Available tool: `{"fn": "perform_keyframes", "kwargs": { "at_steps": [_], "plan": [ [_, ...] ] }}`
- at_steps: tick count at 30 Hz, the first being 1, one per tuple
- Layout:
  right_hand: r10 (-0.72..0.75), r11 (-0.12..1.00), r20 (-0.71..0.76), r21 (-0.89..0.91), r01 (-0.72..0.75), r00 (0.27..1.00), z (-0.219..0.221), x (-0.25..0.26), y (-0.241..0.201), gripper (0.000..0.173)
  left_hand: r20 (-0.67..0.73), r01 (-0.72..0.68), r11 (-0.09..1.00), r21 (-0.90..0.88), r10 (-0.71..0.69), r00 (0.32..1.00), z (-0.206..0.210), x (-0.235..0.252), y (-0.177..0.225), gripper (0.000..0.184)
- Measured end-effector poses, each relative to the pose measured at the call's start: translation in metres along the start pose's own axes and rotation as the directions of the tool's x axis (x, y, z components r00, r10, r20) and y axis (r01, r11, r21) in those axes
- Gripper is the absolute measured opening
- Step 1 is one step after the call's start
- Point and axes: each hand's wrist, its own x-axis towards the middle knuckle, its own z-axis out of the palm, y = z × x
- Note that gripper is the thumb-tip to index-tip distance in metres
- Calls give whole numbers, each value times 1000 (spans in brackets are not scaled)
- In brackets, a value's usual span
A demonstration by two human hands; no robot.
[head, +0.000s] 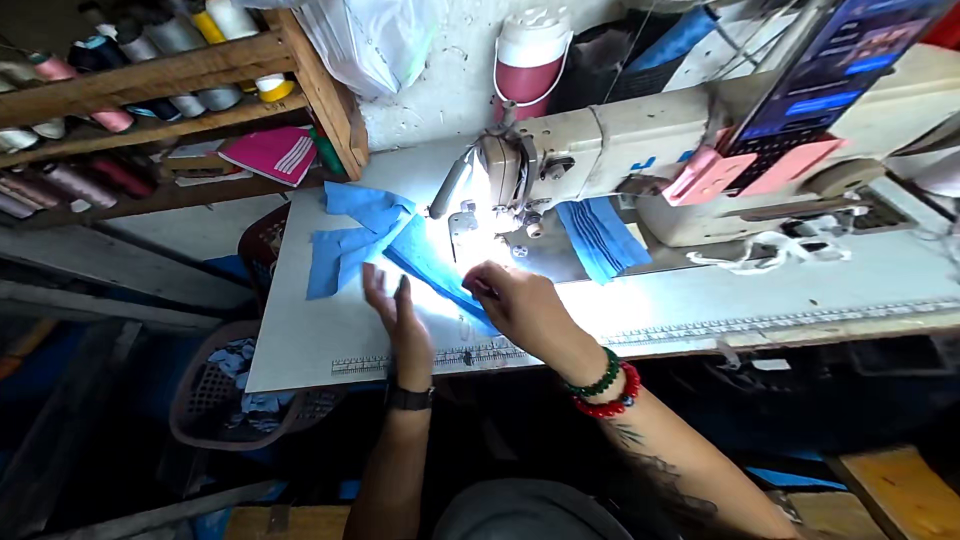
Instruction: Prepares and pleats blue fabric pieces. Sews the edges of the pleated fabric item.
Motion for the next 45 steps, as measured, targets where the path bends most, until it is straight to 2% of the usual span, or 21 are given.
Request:
{"fn": "perform_keyframes", "kwargs": {
  "at_steps": [1, 2, 3, 4, 5, 7, 8, 9, 10, 11, 13, 16, 18, 20, 23, 26, 30, 45],
  "plan": [
    [-86, 994, 39, -58, 89, 995, -10, -6, -2, 13, 145, -204, 954, 217, 175, 974, -12, -2, 6, 78],
    [-152, 983, 96, -88, 161, 984, -20, -13, -3, 15, 319, -377, 853, 361, 267, 910, -19, -4, 17, 86],
    [-193, 974, 156, -86, 208, 969, -30, -21, -6, 16, 479, -508, 748, 428, 288, 829, -22, -6, 31, 81],
    [-212, 972, 213, -54, 228, 954, -41, -31, -9, 15, 620, -573, 700, 426, 235, 748, -24, -11, 45, 70],
    [-220, 974, 258, 8, 226, 941, -50, -40, -10, 15, 744, -592, 706, 390, 137, 654, -28, -16, 56, 55],
    [-200, 972, 349, 186, 142, 915, -67, -57, -6, 16, 911, -539, 799, 266, -26, 411, -36, -14, 63, 25],
    [-171, 960, 406, 273, 60, 897, -73, -63, 0, 18, 943, -486, 842, 234, -74, 326, -38, -9, 60, 18],
    [-126, 943, 474, 330, -43, 872, -78, -66, 8, 19, 951, -442, 864, 243, -123, 284, -42, -3, 55, 18],
    [-67, 926, 538, 347, -148, 840, -80, -68, 19, 20, 946, -411, 869, 275, -167, 279, -45, 4, 48, 21],
    [-2, 913, 585, 332, -237, 811, -78, -69, 31, 23, 928, -388, 862, 326, -213, 306, -48, 11, 39, 23],
    [108, 922, 580, 245, -299, 807, -62, -64, 56, 25, 874, -429, 792, 434, -256, 412, -43, 24, 16, 24],
    [188, 974, 385, 45, -221, 904, -34, -57, 76, 23, 812, -517, 667, 537, -242, 531, -31, 37, -12, 18],
    [151, 984, 243, -133, -122, 958, -29, -54, 76, 29, 782, -530, 626, 572, -223, 582, -26, 42, -11, 23],
    [84, 976, 180, -212, -44, 980, -34, -58, 71, 27, 760, -535, 615, 579, -169, 628, -29, 39, -4, 23],
    [54, 979, 207, -204, -11, 977, -41, -81, 72, 18, 776, -549, 653, 521, -93, 624, -48, 27, 4, 7],
    [113, 985, 279, -158, -71, 954, -45, -108, 72, 25, 796, -552, 659, 510, -120, 593, -70, 15, 4, 12],
    [137, 986, 272, -124, -107, 952, -48, -124, 65, 28, 773, -494, 692, 526, -147, 617, -86, -2, 7, 16],
    [142, 985, 207, -131, -116, 968, -53, -146, 69, 25, 741, -501, 662, 557, -125, 660, -97, -27, 12, 18]
  ]
}}
